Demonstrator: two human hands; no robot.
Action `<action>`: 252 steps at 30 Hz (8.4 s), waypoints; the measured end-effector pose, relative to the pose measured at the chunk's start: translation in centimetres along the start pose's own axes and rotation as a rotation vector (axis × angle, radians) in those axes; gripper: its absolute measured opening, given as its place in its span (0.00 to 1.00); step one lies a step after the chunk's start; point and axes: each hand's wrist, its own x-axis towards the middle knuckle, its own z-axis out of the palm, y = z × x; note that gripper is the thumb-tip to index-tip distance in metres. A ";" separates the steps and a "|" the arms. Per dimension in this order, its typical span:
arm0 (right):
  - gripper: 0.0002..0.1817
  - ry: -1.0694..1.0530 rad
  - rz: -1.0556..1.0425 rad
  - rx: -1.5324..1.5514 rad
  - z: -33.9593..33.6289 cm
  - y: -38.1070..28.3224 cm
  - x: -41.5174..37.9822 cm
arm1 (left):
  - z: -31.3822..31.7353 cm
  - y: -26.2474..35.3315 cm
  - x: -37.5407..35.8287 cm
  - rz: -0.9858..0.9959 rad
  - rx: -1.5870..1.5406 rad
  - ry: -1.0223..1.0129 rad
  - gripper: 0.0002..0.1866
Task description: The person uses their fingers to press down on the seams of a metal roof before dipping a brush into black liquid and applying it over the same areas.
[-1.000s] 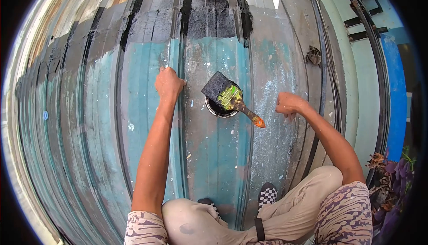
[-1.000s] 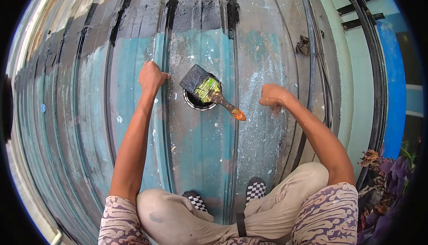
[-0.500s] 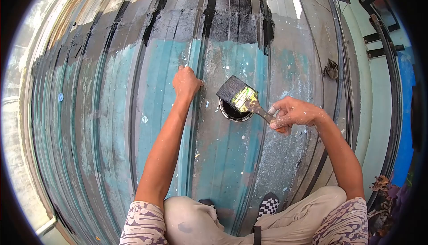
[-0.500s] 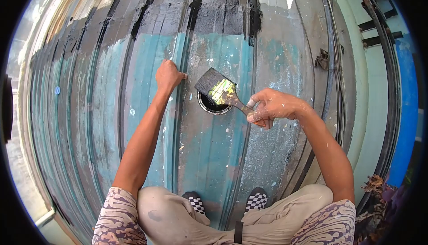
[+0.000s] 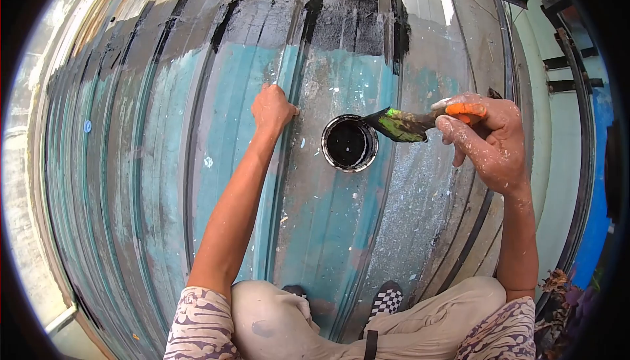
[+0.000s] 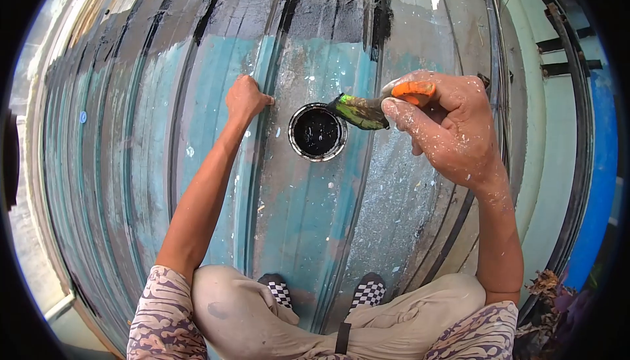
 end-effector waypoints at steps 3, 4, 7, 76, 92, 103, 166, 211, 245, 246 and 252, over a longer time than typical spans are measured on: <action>0.08 0.022 -0.057 0.015 1.9 0.1 -0.5 | -0.1 0.1 0.1 -0.004 0.005 0.001 0.19; 0.08 0.017 -0.059 0.017 2.5 -0.1 -0.5 | -0.1 0.1 0.0 0.001 0.014 -0.001 0.19; 0.07 0.013 -0.353 -0.193 4.0 0.4 -0.2 | 0.1 -0.1 0.0 0.004 0.013 -0.002 0.18; 0.13 0.461 0.043 -0.383 -8.3 26.6 22.2 | 0.4 0.3 -0.1 0.026 0.060 0.029 0.19; 0.13 -0.006 0.204 -0.306 -10.2 28.1 27.5 | 0.2 0.5 0.2 0.041 0.088 0.018 0.21; 0.13 0.318 -0.173 -0.699 -6.5 33.0 24.0 | 0.4 0.5 0.3 0.019 0.088 0.011 0.22; 0.11 0.358 0.170 -0.921 -9.5 32.7 27.0 | 0.1 1.0 0.4 0.013 0.057 0.014 0.23; 0.11 0.405 0.225 -0.648 -12.1 32.4 21.8 | 0.1 1.1 0.2 -0.005 0.028 0.030 0.23; 0.06 0.161 0.152 -0.085 -5.2 26.2 18.4 | 0.3 0.4 0.3 -0.002 0.008 0.037 0.20; 0.06 0.160 0.153 -0.091 -6.1 26.0 17.7 | 0.3 0.4 0.3 -0.013 0.013 0.023 0.21; 0.09 0.540 0.123 -0.660 -8.6 28.7 17.5 | 0.6 0.1 0.5 0.009 0.034 0.029 0.21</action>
